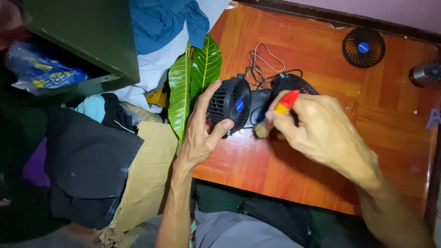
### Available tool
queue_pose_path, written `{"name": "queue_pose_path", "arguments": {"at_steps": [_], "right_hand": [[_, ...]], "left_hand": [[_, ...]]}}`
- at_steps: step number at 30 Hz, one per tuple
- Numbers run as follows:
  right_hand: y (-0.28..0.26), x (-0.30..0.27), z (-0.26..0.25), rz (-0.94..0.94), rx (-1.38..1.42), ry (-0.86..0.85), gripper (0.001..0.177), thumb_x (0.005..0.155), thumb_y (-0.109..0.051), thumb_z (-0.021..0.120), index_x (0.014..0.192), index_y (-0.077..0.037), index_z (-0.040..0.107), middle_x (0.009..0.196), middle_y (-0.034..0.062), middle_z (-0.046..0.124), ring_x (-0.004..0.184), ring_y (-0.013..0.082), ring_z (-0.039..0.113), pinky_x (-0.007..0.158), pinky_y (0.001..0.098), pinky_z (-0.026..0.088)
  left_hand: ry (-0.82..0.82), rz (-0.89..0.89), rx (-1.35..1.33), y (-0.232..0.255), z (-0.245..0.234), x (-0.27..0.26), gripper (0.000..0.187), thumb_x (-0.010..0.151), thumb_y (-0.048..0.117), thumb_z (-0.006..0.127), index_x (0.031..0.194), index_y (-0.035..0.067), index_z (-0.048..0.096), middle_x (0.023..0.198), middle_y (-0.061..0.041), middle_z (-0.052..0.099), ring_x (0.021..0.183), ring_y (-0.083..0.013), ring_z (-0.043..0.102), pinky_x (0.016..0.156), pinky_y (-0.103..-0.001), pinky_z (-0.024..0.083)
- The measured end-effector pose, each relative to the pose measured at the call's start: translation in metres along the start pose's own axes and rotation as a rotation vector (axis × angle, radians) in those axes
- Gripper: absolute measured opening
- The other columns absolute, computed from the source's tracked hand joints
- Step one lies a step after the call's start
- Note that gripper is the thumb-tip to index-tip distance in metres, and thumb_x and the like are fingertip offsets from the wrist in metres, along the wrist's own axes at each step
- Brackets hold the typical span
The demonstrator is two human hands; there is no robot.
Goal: The person disassembles a dual-head desk fan, removes the front grilles, and uses a screwdriver to loosen screws on the fan housing. They then use a brush to clean the fan blades and housing, and reassemble the fan.
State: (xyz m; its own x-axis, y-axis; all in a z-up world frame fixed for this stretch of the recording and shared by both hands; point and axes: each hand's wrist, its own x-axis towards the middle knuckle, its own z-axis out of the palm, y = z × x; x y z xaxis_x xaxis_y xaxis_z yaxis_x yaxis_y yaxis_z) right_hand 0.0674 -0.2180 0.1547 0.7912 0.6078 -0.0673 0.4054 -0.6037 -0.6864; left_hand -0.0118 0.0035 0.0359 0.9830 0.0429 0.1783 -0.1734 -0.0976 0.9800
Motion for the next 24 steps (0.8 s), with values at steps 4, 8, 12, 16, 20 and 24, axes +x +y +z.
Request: {"name": "queue_pose_path", "arguments": {"at_steps": [4, 8, 12, 16, 20, 24], "right_hand": [[0.001, 0.000, 0.006, -0.062, 0.081, 0.006, 0.019, 0.095, -0.021, 0.063, 0.096, -0.005, 0.074, 0.070, 0.0061, 0.074, 0.058, 0.0161, 0.072, 0.054, 0.0319, 0.055], [0.010, 0.002, 0.004, -0.080, -0.166, 0.068, 0.022, 0.100, -0.020, 0.064, 0.086, -0.005, 0.074, 0.076, 0.0089, 0.075, 0.059, 0.0236, 0.068, 0.055, 0.0355, 0.052], [0.009, -0.002, 0.004, 0.002, 0.056, 0.053, 0.018, 0.094, -0.020, 0.064, 0.094, -0.006, 0.074, 0.065, 0.0068, 0.072, 0.054, 0.0181, 0.069, 0.051, 0.0332, 0.053], [0.013, 0.004, 0.006, -0.116, 0.033, -0.023, 0.019, 0.098, -0.017, 0.061, 0.087, -0.008, 0.075, 0.071, 0.0026, 0.075, 0.055, 0.0180, 0.071, 0.054, 0.0318, 0.054], [0.008, -0.001, 0.001, -0.029, -0.026, 0.105, 0.015, 0.094, -0.015, 0.064, 0.090, -0.004, 0.073, 0.067, 0.0080, 0.069, 0.052, 0.0205, 0.068, 0.051, 0.0342, 0.051], [0.010, 0.002, 0.006, -0.091, -0.012, -0.013, 0.016, 0.095, -0.018, 0.065, 0.091, -0.007, 0.075, 0.067, 0.0072, 0.071, 0.053, 0.0198, 0.069, 0.052, 0.0336, 0.052]], "left_hand": [[0.009, 0.029, 0.058, 0.000, 0.000, 0.002, 0.080, 0.100, 0.036, 0.070, 0.162, 0.002, 0.032, 0.162, -0.019, 0.042, 0.150, -0.0294, 0.046, 0.123, -0.040, 0.042], [0.004, 0.002, 0.059, 0.003, 0.000, 0.001, 0.080, 0.099, 0.036, 0.070, 0.160, 0.002, 0.033, 0.160, -0.019, 0.044, 0.148, -0.0293, 0.047, 0.122, -0.040, 0.041], [-0.011, 0.004, 0.025, 0.004, -0.001, 0.002, 0.080, 0.100, 0.037, 0.070, 0.161, 0.001, 0.032, 0.162, -0.020, 0.042, 0.150, -0.0294, 0.046, 0.124, -0.039, 0.041], [-0.018, -0.030, 0.005, 0.004, -0.001, 0.002, 0.082, 0.098, 0.037, 0.071, 0.161, 0.001, 0.031, 0.160, -0.020, 0.043, 0.147, -0.0292, 0.047, 0.121, -0.039, 0.041], [-0.014, -0.014, 0.044, 0.004, -0.003, 0.000, 0.081, 0.100, 0.037, 0.070, 0.162, 0.002, 0.031, 0.162, -0.020, 0.042, 0.149, -0.0284, 0.046, 0.123, -0.039, 0.041], [-0.014, -0.046, -0.083, 0.003, 0.000, 0.000, 0.083, 0.099, 0.038, 0.070, 0.161, 0.003, 0.029, 0.160, -0.019, 0.042, 0.145, -0.0274, 0.047, 0.118, -0.039, 0.045]]}}
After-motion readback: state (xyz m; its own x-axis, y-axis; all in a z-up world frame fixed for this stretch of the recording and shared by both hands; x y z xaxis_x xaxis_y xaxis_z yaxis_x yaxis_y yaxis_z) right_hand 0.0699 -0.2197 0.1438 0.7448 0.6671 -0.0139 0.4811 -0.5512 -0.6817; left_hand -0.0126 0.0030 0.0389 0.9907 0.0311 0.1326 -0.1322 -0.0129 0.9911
